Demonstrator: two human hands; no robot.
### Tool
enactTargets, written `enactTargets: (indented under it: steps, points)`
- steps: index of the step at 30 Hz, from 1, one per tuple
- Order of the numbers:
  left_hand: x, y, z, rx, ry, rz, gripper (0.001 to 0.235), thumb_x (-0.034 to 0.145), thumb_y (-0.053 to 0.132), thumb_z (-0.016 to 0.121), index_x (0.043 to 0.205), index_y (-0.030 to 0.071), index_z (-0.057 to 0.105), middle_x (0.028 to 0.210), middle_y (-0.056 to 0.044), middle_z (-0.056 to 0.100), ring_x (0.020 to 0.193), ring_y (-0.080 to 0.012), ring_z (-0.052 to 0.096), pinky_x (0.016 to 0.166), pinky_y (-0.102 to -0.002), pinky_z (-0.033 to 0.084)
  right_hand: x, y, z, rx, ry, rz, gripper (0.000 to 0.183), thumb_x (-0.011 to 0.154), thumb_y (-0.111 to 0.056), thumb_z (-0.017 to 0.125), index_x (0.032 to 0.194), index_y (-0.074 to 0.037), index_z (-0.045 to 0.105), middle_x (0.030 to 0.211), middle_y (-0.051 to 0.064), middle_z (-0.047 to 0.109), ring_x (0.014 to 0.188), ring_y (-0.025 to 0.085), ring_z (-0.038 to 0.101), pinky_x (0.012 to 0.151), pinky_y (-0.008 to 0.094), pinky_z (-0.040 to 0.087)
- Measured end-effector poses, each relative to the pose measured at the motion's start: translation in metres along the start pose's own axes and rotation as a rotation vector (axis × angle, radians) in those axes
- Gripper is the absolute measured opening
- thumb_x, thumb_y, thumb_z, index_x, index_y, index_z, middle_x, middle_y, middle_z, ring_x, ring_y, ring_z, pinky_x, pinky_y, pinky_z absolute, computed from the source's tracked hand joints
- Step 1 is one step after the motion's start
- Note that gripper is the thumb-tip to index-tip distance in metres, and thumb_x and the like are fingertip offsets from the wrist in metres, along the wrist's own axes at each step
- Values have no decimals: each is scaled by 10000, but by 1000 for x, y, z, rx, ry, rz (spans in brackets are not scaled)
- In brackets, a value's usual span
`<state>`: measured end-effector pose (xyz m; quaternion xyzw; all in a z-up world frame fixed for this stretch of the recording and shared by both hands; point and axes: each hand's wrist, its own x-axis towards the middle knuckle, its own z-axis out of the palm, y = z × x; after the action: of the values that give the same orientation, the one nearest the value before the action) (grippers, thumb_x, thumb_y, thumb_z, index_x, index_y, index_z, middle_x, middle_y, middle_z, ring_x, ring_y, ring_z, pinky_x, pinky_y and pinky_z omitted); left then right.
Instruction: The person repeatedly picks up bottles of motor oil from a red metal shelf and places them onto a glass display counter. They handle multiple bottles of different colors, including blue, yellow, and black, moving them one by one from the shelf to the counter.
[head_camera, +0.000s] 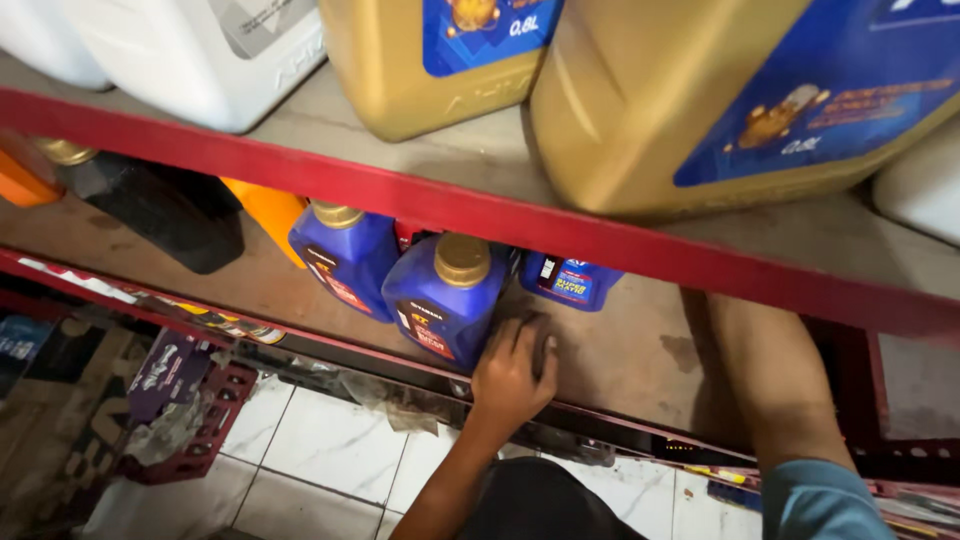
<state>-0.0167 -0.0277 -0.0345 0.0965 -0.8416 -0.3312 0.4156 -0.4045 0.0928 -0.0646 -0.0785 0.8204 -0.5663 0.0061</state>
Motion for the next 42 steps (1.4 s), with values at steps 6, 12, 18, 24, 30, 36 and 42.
enactTargets:
  steps: [6,12,18,24,30,36,42]
  points:
    - [2,2,-2,9,13,14,264,925,113,670,1168,10,666,1098,-182,678,995,-389,670,900,-422,549,-1,10,-18,-23,81,-20,329,1001,-113,722,1279,-23,568,1184,115,639,1064,203,621,932,355,526]
    - [3,1,-4,-10,0,22,256,930,106,659,1166,7,666,1087,-177,679,996,-380,670,908,-423,549,4,-2,-16,-80,100,-75,327,1019,-114,734,1282,-21,563,1189,117,631,1065,198,613,945,350,521]
    - [3,-1,-4,-14,-9,50,265,917,113,670,1162,13,675,1096,-165,685,992,-356,676,896,-415,551,0,-16,-39,-136,171,-158,326,1037,-115,746,1286,-20,558,1194,119,624,1066,194,606,959,344,517]
    - [4,-3,-9,-62,-41,117,254,922,120,678,1157,22,678,1088,-151,688,975,-332,679,873,-404,554,-31,-40,-70,-98,278,-303,327,1055,-115,759,1289,-18,553,1199,121,616,1067,189,598,973,339,512]
    - [6,-2,-14,-143,-204,149,303,922,145,691,1201,28,674,1120,-154,690,1014,-352,681,877,-416,552,-145,-88,-149,-3,445,-490,329,1073,-116,771,1293,-17,547,1204,122,609,1068,184,591,986,334,508]
    - [8,16,-11,-692,-564,84,677,960,225,716,1500,-49,414,1450,-283,538,1335,-444,541,1095,-486,433,-308,-152,-157,411,427,-512,429,1046,-77,807,1347,-30,505,1250,111,594,1122,181,595,1037,324,507]
    - [-18,41,-7,-1267,-1073,-9,825,897,356,767,1513,-40,388,1384,-223,625,1277,-297,636,1108,-426,495,-404,-177,-137,378,482,-243,494,954,-169,810,1326,-14,522,1206,110,613,1118,186,598,1039,317,499]
